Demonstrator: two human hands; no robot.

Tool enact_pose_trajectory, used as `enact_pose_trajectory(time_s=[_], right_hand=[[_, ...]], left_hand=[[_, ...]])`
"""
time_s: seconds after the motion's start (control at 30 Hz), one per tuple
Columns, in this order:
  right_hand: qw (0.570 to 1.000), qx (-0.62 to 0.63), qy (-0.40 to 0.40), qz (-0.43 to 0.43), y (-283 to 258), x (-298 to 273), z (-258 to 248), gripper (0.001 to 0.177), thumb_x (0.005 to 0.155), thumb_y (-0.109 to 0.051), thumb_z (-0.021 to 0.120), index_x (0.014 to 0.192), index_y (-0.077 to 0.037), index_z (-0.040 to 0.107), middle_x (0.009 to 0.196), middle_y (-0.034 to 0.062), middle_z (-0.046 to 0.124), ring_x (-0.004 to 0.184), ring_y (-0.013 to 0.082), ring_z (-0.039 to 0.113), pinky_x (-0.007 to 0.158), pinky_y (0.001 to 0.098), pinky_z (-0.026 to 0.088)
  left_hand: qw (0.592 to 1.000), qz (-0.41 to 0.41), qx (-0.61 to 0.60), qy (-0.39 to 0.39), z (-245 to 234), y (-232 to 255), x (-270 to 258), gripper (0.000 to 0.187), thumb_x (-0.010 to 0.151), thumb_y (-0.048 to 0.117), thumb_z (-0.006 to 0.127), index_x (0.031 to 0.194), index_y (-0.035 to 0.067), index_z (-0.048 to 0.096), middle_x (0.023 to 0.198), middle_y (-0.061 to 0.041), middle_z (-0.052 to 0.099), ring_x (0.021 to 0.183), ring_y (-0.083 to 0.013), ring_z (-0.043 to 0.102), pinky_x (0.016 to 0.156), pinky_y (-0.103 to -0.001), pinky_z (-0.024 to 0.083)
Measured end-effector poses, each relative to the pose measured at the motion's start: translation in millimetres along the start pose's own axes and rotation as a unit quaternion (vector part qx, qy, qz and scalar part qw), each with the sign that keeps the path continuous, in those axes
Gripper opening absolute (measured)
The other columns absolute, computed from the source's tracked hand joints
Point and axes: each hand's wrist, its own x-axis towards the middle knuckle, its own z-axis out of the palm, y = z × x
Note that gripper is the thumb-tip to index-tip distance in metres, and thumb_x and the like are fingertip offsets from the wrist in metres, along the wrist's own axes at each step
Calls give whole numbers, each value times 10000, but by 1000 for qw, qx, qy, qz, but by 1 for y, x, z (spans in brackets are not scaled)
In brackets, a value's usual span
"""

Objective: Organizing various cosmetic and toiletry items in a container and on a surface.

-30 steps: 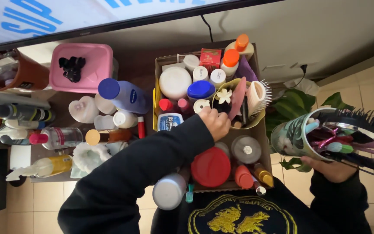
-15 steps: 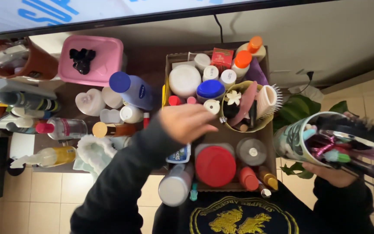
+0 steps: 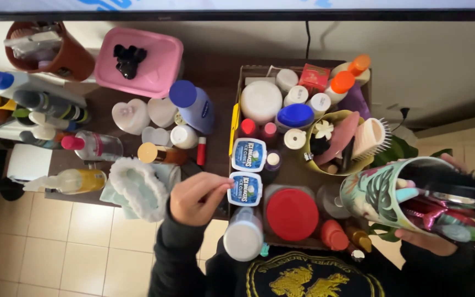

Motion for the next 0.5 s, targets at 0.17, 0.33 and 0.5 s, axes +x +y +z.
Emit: enact_pose_trajectory(time_s=[0.17,0.33,0.5], right_hand=[[991,127,-6,42,-8,6,-7,1016,673,-166,871,1530,-85,332,1472,149,479,1378,288,481,1148,484,387],[963,255,-5,81,-1,7,0,1005,705,-184,878,1540,-89,326,1472,154,474,1371,301,483,1134,500,386],[918,381,-2,110,-14,27,49,995,737,-201,885,1550,-94,320,1473,158,469,1363,313,485,1120,516,386]], left_hand=[[996,-68,-50,28,17,-9,-21,88,877,-6,740,956,29,758,874,-87,769,663,-162,706,612,-261,536],[996,-46,-58,42,18,-8,-21,90,898,-18,728,973,26,748,905,-83,770,739,-164,723,652,-257,551],[998,-35,-45,35,19,-6,-16,86,893,-18,731,966,24,747,905,-89,769,719,-168,713,639,-257,543]])
